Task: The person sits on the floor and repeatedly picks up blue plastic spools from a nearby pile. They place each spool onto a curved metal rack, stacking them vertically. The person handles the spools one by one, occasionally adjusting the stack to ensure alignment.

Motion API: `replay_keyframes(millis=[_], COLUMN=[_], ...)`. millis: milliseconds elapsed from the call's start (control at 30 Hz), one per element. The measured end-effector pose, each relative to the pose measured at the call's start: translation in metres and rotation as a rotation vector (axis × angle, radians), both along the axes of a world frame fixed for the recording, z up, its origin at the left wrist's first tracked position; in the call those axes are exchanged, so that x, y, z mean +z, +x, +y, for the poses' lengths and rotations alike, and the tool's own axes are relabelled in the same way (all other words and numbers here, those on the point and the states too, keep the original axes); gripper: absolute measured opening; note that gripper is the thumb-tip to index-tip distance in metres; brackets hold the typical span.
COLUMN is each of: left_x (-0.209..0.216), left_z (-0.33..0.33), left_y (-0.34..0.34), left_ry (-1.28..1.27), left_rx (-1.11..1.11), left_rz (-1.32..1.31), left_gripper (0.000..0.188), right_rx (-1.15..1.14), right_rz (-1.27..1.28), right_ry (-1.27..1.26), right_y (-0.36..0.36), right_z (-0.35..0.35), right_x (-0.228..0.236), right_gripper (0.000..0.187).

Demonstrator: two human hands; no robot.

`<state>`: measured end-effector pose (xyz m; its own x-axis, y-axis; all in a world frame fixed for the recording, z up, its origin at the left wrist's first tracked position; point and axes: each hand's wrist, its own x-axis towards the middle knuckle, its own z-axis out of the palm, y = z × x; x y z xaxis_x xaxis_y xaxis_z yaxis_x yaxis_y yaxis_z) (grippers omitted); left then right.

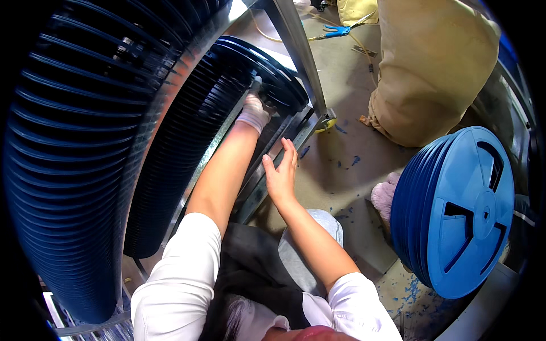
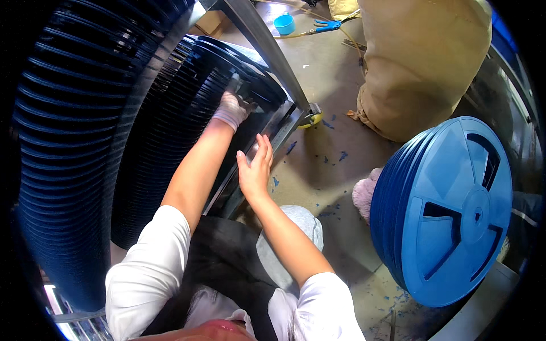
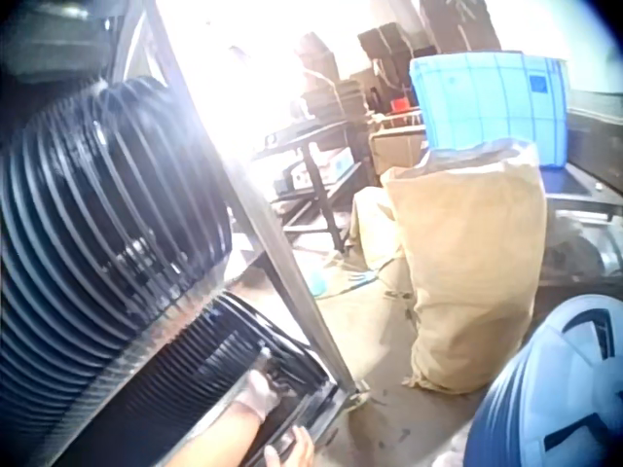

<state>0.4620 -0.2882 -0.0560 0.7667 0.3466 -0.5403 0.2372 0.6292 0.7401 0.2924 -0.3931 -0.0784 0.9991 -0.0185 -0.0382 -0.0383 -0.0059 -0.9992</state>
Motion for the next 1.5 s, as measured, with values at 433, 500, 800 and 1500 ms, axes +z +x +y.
replay_keyframes(millis=[433,500,800,1500], left_x=[-0.087,-0.098,-0.073,0.004], left_z=[0.042,0.051,0.037,-0.005], left_y=[0.064,0.066,0.050,-0.147], left_ry=[-0.154,-0.127,0.046,-0.014], left_rx=[-0.002,-0.002,0.043,-0.572], left_rz=[-0.062,-0.083,0.058,-0.137], left_gripper=[0.046,0.051,0.049,0.056], right_rx=[0.099,0.124,0.176,0.219], right_rz=[-0.081,-0.090,-0.100,-0.066], right_ry=[-0.030,-0.026,-0.037,-0.412], right_y=[-0.014,-0.019,-0.028,-0.061], right_z=[-0.013,-0.013,-0.022,-0.113], right_x=[0.020,0.023,0.027,0.063], right_gripper=[0.059,0.059,0.059,0.045])
